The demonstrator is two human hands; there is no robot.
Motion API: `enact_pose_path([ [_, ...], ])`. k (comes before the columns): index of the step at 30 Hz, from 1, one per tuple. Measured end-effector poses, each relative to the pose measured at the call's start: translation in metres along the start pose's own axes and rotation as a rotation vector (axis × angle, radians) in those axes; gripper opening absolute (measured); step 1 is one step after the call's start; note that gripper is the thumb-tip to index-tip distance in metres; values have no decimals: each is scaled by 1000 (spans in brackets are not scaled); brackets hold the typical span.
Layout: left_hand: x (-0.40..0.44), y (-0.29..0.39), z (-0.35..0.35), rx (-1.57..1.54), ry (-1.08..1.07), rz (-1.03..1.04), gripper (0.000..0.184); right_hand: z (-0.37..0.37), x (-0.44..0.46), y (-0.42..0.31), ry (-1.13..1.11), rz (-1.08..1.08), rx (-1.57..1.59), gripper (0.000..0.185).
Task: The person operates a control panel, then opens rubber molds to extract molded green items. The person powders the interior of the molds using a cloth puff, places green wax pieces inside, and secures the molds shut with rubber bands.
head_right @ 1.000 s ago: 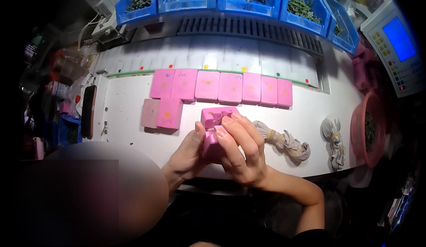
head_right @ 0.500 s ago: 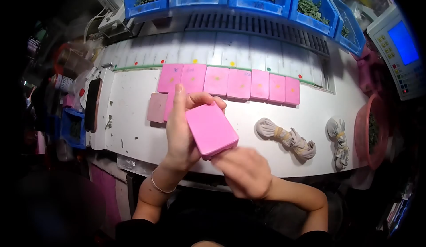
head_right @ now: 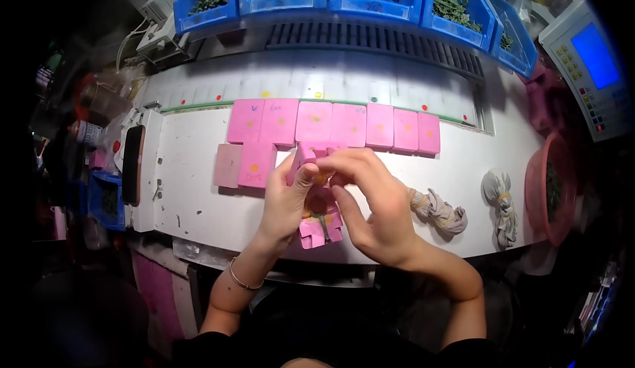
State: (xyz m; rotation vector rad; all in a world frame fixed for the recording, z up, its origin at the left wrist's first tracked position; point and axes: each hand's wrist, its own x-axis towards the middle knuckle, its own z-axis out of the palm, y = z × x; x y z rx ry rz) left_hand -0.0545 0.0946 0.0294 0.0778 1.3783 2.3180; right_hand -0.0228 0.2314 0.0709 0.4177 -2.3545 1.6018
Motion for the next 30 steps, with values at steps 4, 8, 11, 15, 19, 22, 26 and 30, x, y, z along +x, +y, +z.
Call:
enact_pose_path([
  [4, 3, -10, 0, -44, 35, 230, 41, -3, -17, -4, 80, -27, -143, 19],
  [8, 10, -13, -4, 139, 163, 468, 43, 3, -22, -8, -146, 125, -219, 20],
  [11, 4, -12, -6, 191, 129, 572, 48, 8, -26, 4, -128, 255, -75, 21],
  [15, 1, -10, -4, 331, 193, 702, 50, 10, -28, 4, -123, 319, 43, 19],
  [19, 1, -14, -4, 345, 184, 717, 51, 17, -31, 2, -42, 256, -12, 16],
  [22, -1, -16, -1, 354, 199, 722, 51, 14, -32, 1, -65, 312, 14, 16],
  [26, -3, -16, 5, 214, 166, 698, 53, 13, -38, 4, -48, 313, 12, 19],
  [30, 1, -20, 2, 220, 178, 749, 51, 16, -41, 5, 16, 269, 30, 20],
])
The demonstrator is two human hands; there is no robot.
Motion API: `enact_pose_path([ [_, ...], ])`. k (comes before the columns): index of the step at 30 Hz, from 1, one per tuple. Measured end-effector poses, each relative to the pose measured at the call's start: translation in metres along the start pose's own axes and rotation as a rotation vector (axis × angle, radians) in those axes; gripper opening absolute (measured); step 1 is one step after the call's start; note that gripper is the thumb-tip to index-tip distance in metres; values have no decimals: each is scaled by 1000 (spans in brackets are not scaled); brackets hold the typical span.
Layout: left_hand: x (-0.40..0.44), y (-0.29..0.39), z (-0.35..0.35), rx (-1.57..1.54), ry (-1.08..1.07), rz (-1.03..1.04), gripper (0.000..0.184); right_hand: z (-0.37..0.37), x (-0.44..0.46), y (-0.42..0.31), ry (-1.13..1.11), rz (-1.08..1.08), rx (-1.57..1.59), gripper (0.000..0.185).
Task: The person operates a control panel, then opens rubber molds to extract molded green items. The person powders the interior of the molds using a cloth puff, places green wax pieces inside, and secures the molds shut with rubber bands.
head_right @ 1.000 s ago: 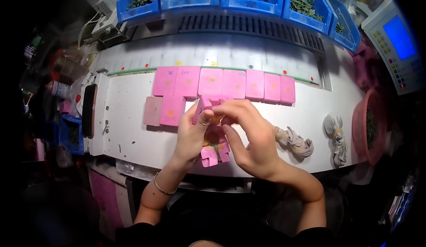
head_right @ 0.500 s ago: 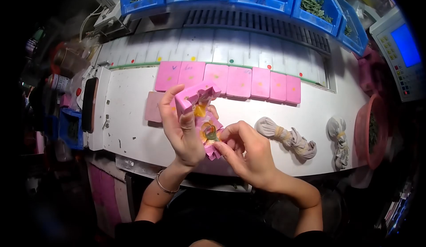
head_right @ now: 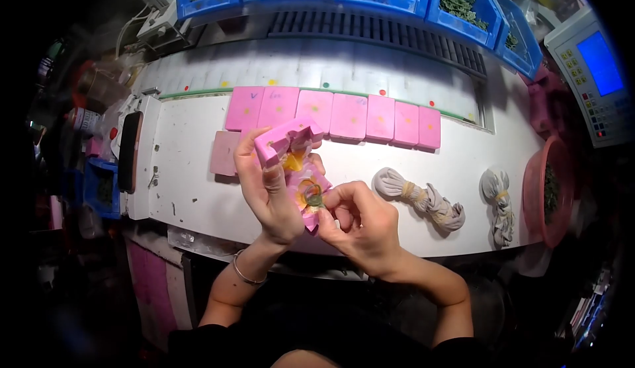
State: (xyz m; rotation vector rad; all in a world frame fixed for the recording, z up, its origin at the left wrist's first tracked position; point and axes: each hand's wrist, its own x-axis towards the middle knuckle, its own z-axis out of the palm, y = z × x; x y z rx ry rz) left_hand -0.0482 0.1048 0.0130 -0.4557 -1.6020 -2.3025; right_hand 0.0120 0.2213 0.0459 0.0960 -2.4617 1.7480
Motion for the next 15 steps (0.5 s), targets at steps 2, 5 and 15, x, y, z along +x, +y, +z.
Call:
enact_pose_path([
  [2, -2, 2, 2, -28, 10, -12, 49, 2, -2, 0, 22, -26, -16, 20],
  [5, 0, 8, 9, -56, 66, -62, 43, 2, -4, -3, 49, -68, -58, 20],
  [15, 4, 13, 17, -179, 314, -470, 67, 8, -5, 1, 153, -221, -113, 22],
])
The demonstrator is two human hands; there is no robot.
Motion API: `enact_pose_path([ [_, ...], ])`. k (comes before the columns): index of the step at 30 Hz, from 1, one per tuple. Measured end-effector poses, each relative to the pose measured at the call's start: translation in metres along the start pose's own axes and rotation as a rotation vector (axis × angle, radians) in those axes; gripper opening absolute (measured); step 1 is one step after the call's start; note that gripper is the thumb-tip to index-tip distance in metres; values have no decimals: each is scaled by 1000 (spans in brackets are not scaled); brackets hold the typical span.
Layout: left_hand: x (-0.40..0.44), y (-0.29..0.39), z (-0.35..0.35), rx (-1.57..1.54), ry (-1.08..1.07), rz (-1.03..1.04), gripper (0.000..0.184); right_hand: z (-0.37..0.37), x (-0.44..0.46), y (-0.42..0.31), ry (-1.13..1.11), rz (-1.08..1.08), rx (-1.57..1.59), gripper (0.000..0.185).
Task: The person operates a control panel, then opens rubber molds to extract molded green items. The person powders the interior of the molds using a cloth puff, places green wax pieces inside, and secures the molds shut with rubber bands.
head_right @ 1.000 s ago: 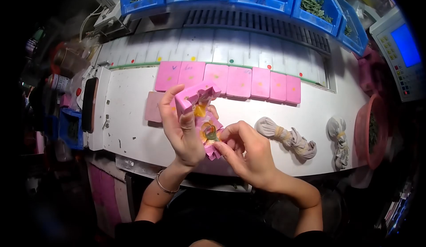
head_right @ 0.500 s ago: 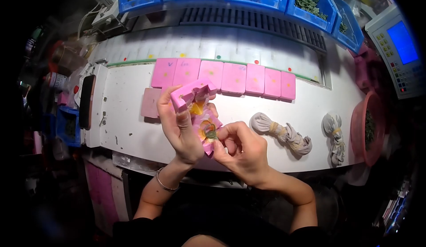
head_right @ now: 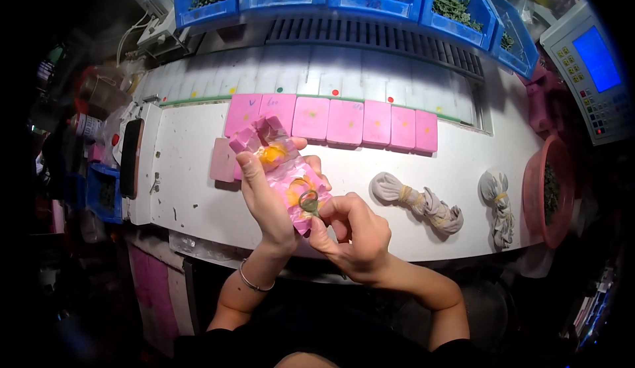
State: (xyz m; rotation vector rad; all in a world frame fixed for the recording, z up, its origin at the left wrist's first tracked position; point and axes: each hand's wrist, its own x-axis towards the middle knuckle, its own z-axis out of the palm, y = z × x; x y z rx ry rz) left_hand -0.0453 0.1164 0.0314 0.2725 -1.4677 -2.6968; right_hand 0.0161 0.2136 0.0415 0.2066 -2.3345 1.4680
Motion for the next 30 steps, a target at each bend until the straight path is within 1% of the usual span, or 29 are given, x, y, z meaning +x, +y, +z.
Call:
enact_pose_path([
  [1, 0, 2, 2, 0, 0, 2, 67, 2, 0, 1, 0, -2, 1, 22],
  [3, -1, 6, 4, -39, 52, -75, 69, 6, -2, 3, 59, -62, 11, 23],
  [4, 0, 7, 4, -36, 53, -72, 69, 7, -2, 5, 59, -63, 15, 23],
  [6, 0, 8, 3, -57, 66, -98, 68, 9, -1, 8, 90, -174, -30, 23],
  [7, 1, 6, 1, -54, 67, -95, 68, 10, -2, 10, 90, -175, -25, 23],
  [9, 3, 2, -3, 109, 41, 100, 59, 11, -2, 11, 79, -99, 88, 25],
  [10, 2, 3, -3, 110, 41, 101, 59, 10, -1, 9, 118, -14, 223, 27],
  [11, 0, 4, -3, 95, -39, 190, 46, 8, 2, 5, 157, 73, 356, 29],
  [12, -1, 5, -3, 79, -118, 279, 41, -3, 9, 1, 54, 71, 286, 28],
  [13, 0, 4, -4, 79, -119, 280, 41, -9, 16, -2, 54, 71, 286, 28],
  [15, 2, 2, -6, 86, -220, 375, 48, -17, 27, -6, -248, 40, 74, 25],
  [16, 2, 3, -6, 85, -222, 375, 48, -19, 28, -7, -286, 98, 104, 23],
  [17, 2, 5, -7, 160, -257, 439, 49, -20, 30, -7, -286, 98, 104, 23],
  [18, 1, 6, -7, 236, -290, 503, 50, -22, 31, -6, -327, 141, 192, 21],
  [19, 1, 6, -8, 236, -287, 503, 50, -24, 31, -5, -371, 185, 281, 19],
  [20, 1, 5, -9, 205, -305, 468, 51, -26, 31, -5, -374, 186, 282, 19],
  [22, 0, 5, -9, 174, -325, 432, 52, -30, 31, -3, -418, 434, 543, 14],
  [23, -2, 8, -6, 165, -326, 393, 51, -31, 32, -4, -417, 435, 543, 14],
  [25, -2, 8, -6, 157, -328, 351, 50, -35, 33, -7, -446, 533, 660, 10],
  [27, -1, 6, -11, 170, -372, 308, 50, -35, 30, -12, -421, 545, 635, 11],
  [30, -2, 7, -10, 184, -414, 332, 49, -34, 25, -15, -356, 547, 595, 13],
])
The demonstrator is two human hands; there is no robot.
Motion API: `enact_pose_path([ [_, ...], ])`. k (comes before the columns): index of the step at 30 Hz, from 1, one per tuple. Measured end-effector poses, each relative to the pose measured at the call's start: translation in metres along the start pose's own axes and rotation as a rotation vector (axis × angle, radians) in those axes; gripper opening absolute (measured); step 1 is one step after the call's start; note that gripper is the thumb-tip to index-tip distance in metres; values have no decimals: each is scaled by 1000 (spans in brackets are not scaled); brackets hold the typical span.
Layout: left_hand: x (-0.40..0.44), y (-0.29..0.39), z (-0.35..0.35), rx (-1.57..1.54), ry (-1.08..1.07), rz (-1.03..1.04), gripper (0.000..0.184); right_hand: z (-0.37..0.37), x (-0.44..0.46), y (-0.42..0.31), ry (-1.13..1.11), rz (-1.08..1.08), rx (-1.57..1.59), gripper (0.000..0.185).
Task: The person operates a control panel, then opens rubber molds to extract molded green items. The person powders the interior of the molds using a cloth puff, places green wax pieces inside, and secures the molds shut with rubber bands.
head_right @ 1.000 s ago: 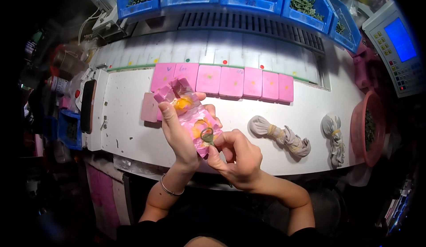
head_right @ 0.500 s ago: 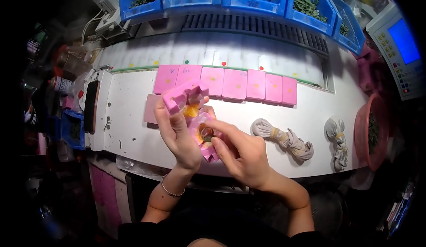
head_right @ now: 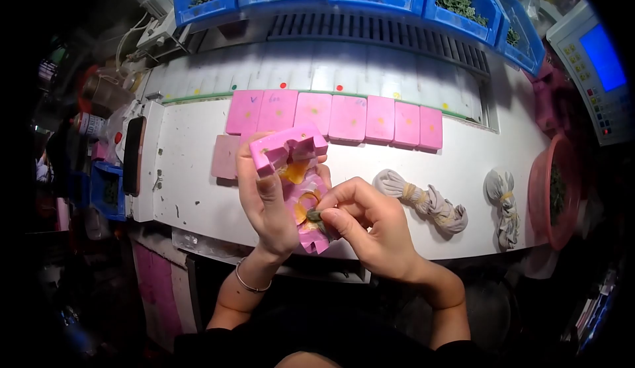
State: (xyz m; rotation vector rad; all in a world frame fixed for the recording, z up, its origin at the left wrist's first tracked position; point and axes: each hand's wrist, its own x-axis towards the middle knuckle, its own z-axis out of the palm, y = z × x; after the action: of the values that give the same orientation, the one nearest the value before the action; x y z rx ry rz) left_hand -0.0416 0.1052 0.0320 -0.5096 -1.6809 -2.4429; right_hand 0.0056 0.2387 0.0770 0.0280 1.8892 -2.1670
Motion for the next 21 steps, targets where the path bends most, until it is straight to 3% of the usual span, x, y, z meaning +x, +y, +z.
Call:
enact_pose_path([
  [5, 2, -1, -2, -32, 86, 22, 53, 1, -10, 2, 140, -112, -132, 21],
  [7, 2, 1, -1, -69, 116, 4, 55, -3, -11, 16, 181, -393, -386, 28],
  [9, -1, 3, 2, 56, 120, 73, 59, -7, -7, 15, 211, -414, -420, 30],
  [11, -9, -3, -4, 576, 30, 210, 69, -13, -2, 7, 147, -210, 2, 32],
  [14, -12, 4, -1, 768, -97, 359, 76, -20, 1, 5, 138, -222, -147, 28],
  [17, -14, 0, 2, 62, -107, -18, 79, -24, 1, -1, 168, -245, -301, 21],
  [19, -5, 9, -12, -175, -183, -455, 75, -26, 0, -7, 46, -520, -509, 22],
  [21, 0, 9, -16, -150, -443, -626, 77, -21, -5, -13, 38, -608, -583, 28],
])
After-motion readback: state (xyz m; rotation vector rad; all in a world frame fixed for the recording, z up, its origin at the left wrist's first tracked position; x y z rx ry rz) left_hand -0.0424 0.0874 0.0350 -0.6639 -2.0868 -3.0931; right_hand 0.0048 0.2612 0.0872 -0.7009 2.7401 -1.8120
